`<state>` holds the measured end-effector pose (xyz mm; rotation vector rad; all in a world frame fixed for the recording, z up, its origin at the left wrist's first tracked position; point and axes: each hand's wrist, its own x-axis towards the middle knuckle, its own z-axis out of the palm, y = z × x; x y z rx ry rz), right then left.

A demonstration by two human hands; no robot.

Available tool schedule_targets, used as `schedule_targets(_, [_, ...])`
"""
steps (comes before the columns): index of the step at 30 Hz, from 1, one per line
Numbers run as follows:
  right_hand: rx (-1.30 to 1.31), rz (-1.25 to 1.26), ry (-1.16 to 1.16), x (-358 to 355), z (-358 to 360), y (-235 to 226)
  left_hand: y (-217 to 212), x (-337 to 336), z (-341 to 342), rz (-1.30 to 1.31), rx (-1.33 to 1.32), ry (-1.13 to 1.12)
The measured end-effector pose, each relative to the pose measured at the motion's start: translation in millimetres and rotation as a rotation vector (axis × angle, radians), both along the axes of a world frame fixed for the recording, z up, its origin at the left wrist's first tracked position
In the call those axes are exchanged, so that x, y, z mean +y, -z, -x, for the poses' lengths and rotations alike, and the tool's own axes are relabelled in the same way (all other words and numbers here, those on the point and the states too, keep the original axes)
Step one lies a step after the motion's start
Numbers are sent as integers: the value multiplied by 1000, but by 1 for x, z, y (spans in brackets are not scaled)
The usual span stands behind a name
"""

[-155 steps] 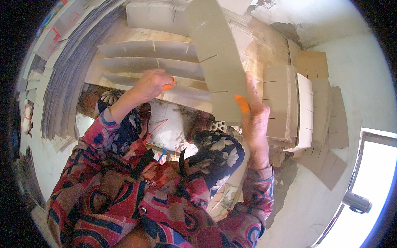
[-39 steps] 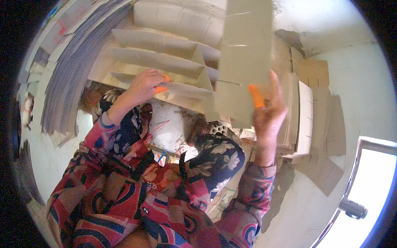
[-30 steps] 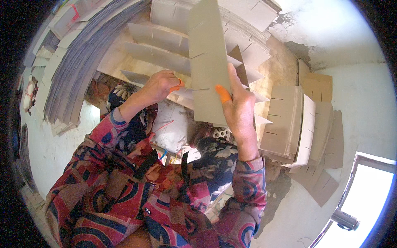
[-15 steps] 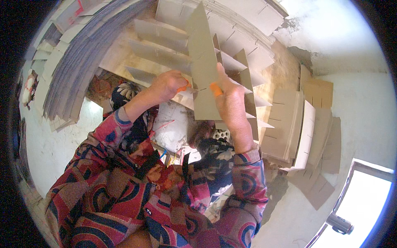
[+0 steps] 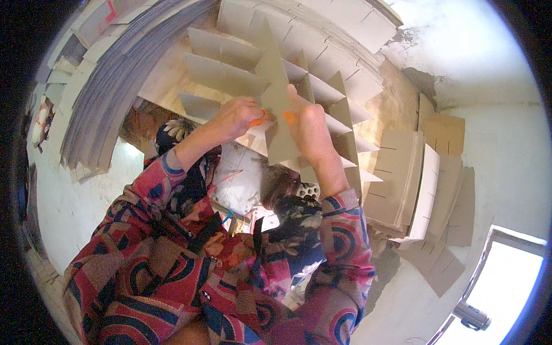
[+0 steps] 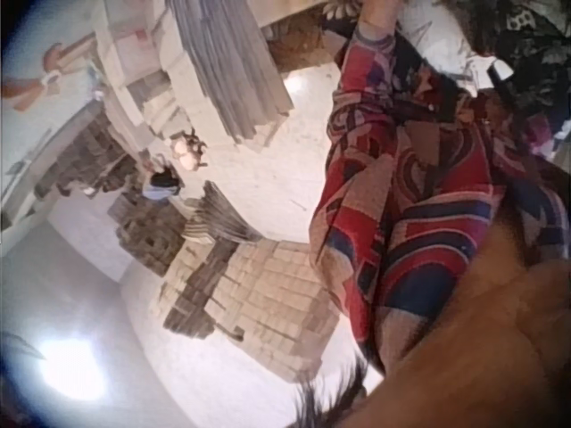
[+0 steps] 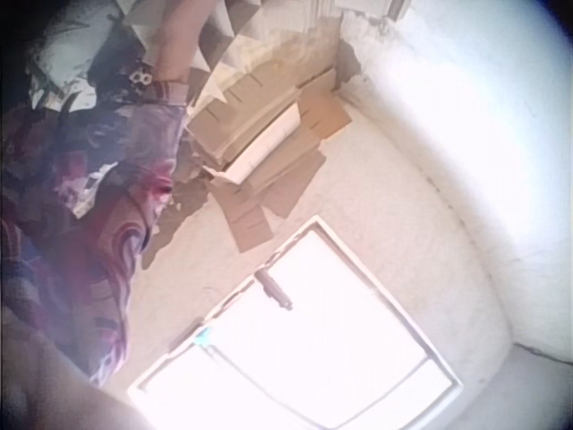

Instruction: The person is sitting on the floor assembling a cardboard structure. They repeatedly fold and interlock pre-cut cardboard pieces to form a grid-like box or tray, handling the pieces one at a time.

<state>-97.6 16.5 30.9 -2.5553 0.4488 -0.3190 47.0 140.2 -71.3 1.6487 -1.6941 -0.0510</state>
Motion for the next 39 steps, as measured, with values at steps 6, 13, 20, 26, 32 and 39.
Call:
schedule_targets(6, [-12,66,-14,3,-9,21,-8,-1,1,60,44,19])
schedule_targets(13, [319,147,-92,6,-20,1,-10,-2,2,19,40,19])
schedule_targets(20, [225,130,-122,18,0,34,-3,-6,5,47,71,41])
schedule_targets(26, [405,198,-85,30,23,30,-13,-2,11,-87,-26,58])
schedule_targets(32, [-91,281,634,-41,118,16,-48,14,10,71,34,33])
schedule_targets(39, [721,762,1195,-122,295,54,-43,33,-6,29,-45,-44])
